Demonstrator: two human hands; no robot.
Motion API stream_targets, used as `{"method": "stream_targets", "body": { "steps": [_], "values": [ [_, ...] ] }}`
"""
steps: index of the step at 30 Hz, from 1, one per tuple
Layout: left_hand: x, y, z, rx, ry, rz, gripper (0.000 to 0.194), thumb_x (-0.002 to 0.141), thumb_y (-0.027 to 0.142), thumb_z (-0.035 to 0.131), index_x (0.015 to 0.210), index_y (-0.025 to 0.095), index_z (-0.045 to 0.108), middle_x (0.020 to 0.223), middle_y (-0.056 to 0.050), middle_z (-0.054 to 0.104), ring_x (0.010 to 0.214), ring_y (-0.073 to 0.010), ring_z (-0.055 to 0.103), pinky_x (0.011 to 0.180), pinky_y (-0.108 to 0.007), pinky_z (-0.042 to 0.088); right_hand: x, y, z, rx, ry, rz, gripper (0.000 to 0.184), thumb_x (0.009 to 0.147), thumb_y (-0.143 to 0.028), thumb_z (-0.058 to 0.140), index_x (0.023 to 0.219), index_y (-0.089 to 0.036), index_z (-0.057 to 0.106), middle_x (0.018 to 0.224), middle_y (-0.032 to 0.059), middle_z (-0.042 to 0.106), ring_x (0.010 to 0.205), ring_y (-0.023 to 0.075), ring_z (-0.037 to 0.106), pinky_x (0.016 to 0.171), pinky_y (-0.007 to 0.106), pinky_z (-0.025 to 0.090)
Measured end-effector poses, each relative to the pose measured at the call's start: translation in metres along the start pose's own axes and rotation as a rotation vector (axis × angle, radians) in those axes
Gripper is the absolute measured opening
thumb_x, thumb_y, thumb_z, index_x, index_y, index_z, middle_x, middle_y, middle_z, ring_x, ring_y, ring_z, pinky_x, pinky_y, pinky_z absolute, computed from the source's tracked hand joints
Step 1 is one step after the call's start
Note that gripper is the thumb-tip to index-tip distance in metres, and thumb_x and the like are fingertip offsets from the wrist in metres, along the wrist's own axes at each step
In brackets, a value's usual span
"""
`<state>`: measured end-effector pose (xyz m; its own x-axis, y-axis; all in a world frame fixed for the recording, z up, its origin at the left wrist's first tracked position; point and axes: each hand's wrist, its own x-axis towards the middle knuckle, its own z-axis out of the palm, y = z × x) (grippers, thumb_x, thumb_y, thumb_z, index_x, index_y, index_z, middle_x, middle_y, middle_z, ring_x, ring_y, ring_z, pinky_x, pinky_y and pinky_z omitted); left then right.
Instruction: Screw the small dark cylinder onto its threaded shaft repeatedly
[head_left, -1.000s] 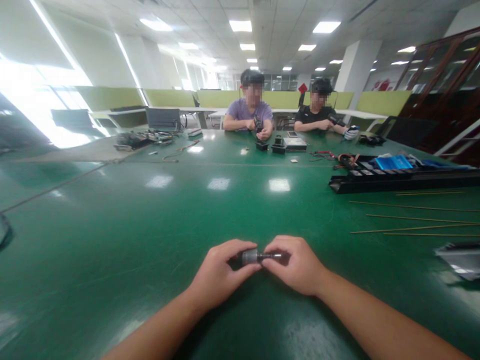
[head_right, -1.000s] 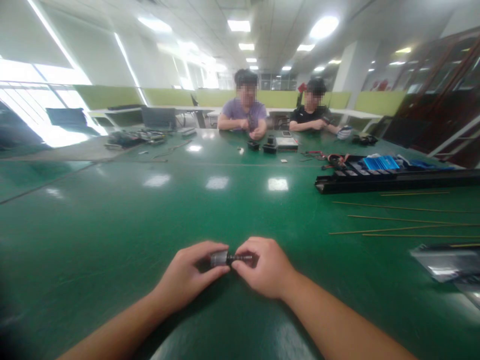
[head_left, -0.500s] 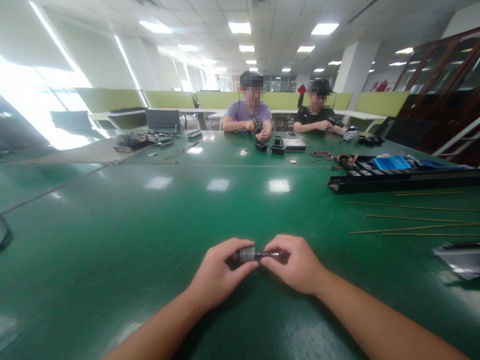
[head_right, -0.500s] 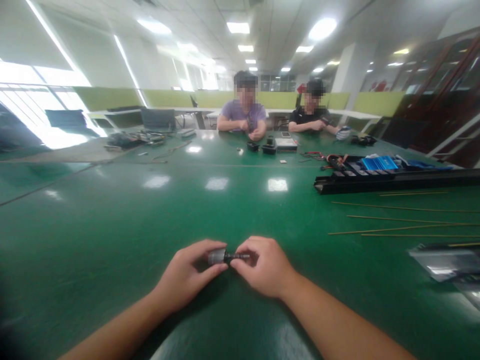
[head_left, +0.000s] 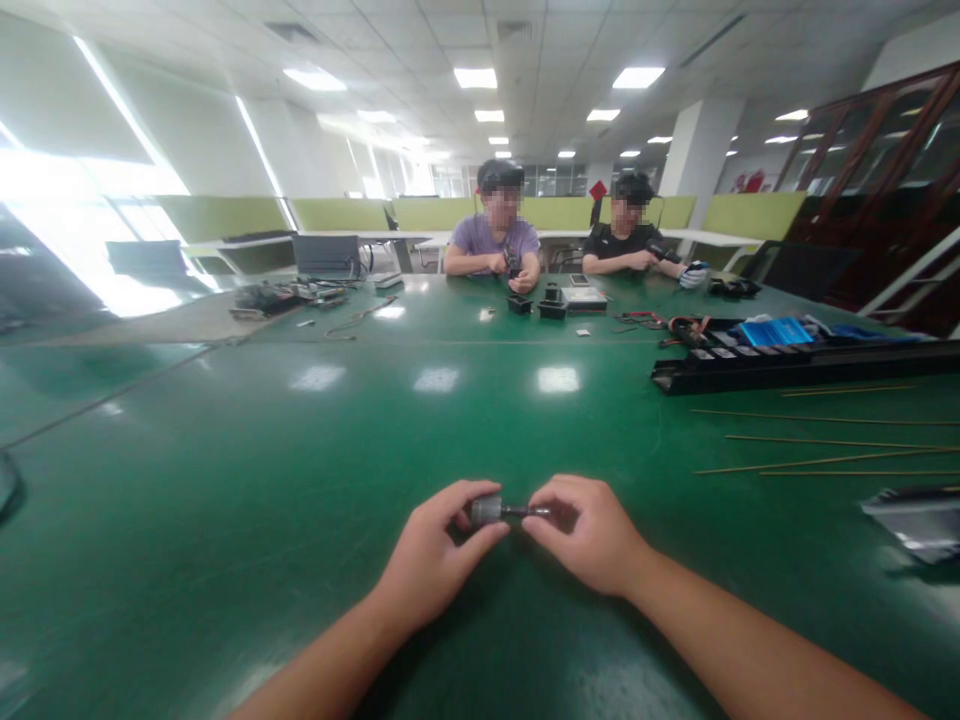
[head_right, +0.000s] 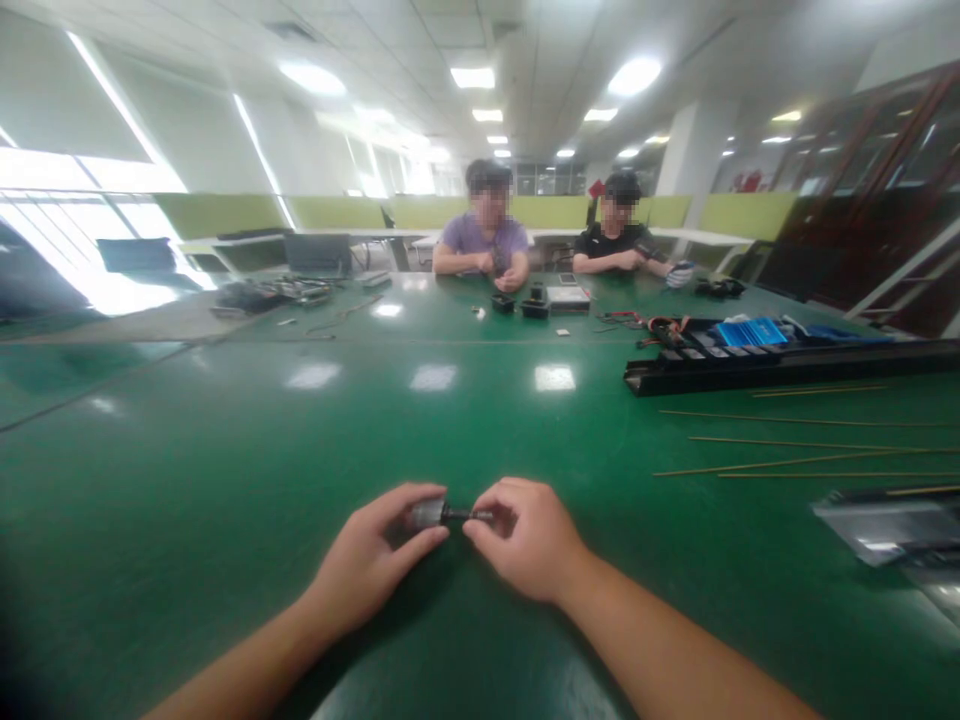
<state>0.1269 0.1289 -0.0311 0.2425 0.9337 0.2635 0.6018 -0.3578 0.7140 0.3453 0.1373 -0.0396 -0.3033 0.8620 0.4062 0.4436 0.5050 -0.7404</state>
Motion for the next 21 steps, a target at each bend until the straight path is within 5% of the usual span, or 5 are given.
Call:
{"method": "stream_targets", "body": {
  "steps": [21],
  "values": [
    [0.0006, 0.0008, -0.0008, -0.045, 0.027, -0.048, 0.035, 0.083, 0.042, 0.066, 0.113, 0.023, 0.066, 0.107, -0.004, 0.068, 0.087, -0.0194, 0.062, 0.076, -0.030, 0.052, 0.0002, -0.0006, -0.0013, -0.018, 0.060, 0.000, 0.004, 0.078, -0.022, 0.068, 0.075, -0.019, 0.069, 0.068, 0.0010, 0.065, 0.062, 0.0146, 0.058, 0.058, 0.025, 0.042]
  ]
}}
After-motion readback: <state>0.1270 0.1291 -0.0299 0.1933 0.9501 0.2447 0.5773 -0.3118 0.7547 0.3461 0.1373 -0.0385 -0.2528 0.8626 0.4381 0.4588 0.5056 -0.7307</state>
